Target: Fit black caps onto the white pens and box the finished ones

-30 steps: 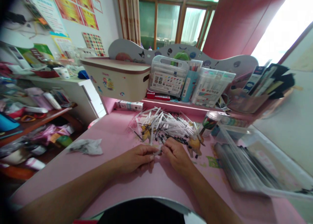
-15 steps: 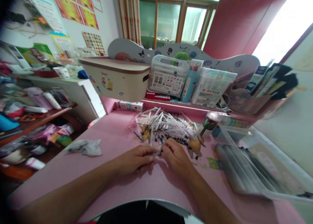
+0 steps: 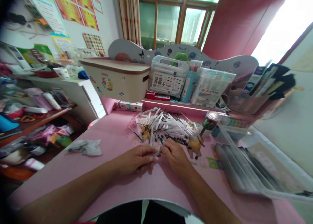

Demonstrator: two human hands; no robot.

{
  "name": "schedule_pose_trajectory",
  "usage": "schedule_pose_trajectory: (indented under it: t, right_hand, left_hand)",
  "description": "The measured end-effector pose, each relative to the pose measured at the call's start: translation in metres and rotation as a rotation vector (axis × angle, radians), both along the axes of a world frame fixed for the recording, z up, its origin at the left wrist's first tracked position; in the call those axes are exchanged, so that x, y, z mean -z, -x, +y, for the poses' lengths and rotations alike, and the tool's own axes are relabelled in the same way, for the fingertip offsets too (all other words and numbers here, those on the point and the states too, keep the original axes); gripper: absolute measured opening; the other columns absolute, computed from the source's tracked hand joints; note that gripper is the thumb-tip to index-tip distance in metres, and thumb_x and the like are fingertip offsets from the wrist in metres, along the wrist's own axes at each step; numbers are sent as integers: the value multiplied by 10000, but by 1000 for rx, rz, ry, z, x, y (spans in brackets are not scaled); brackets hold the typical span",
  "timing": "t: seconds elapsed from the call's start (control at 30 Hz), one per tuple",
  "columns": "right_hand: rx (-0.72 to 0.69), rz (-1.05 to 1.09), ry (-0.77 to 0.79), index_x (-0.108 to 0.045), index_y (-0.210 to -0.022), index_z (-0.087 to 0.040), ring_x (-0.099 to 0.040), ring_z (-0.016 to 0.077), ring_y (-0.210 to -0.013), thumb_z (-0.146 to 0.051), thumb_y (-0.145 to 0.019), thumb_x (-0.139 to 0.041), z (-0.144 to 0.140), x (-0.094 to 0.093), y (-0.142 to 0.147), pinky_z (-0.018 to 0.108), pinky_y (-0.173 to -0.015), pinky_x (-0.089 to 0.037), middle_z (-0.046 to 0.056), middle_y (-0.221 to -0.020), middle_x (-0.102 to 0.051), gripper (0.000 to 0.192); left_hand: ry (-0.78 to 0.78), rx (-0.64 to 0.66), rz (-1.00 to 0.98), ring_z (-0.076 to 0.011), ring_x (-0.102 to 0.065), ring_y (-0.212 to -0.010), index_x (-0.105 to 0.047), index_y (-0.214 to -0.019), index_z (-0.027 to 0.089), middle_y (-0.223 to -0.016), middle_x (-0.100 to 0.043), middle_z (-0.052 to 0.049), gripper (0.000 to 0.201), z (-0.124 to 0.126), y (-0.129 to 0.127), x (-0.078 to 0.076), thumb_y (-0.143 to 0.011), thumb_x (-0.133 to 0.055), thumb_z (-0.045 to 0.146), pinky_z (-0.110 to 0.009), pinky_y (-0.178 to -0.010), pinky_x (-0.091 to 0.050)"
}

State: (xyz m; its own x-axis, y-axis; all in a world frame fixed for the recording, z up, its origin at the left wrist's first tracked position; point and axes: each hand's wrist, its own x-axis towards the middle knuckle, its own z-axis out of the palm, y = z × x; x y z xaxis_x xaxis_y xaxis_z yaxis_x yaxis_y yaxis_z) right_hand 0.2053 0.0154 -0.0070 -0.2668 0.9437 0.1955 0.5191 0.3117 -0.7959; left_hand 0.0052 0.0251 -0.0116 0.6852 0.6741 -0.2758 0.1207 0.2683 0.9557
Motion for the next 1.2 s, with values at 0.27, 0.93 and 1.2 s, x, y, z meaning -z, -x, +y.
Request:
schedule_pose_trajectory:
  t: [0.27, 0.93, 1.2]
  right_hand:
    - [0, 92, 14, -510, -723, -200, -469, 148, -708, -325, -907, -469, -5, -1, 4, 272, -662, -353, -14, -722, -487, 227]
    - [50, 55, 25, -419, -632, -213, -427, 138, -609, -420, -960, -389, 1, 3, 5, 267, -576, -336, -27, -620, -428, 388]
    - [31, -205, -214, -697, -1032, -213, -545, 199, -893, -182, -906, -492, 1, 12, 10, 326, -798, -424, 67, -964, -587, 243]
  left_hand:
    - [26, -25, -2, -57, -437, -392, -590, -914, 163, -658, -628, 11, 139, 1, 2, 2, -849, -576, 285, -175, -383, -350]
    - [-14, -163, -3, -81, -450, -381, -651, -954, 147, -523, -511, 60, 241, 2, 1, 3, -760, -695, 283, -202, -390, -400]
    - [131, -514, -305, -59, -520, -509, -677, -911, 142, -657, -567, 29, 230, 15, 3, -3, -745, -753, 283, -161, -486, -421]
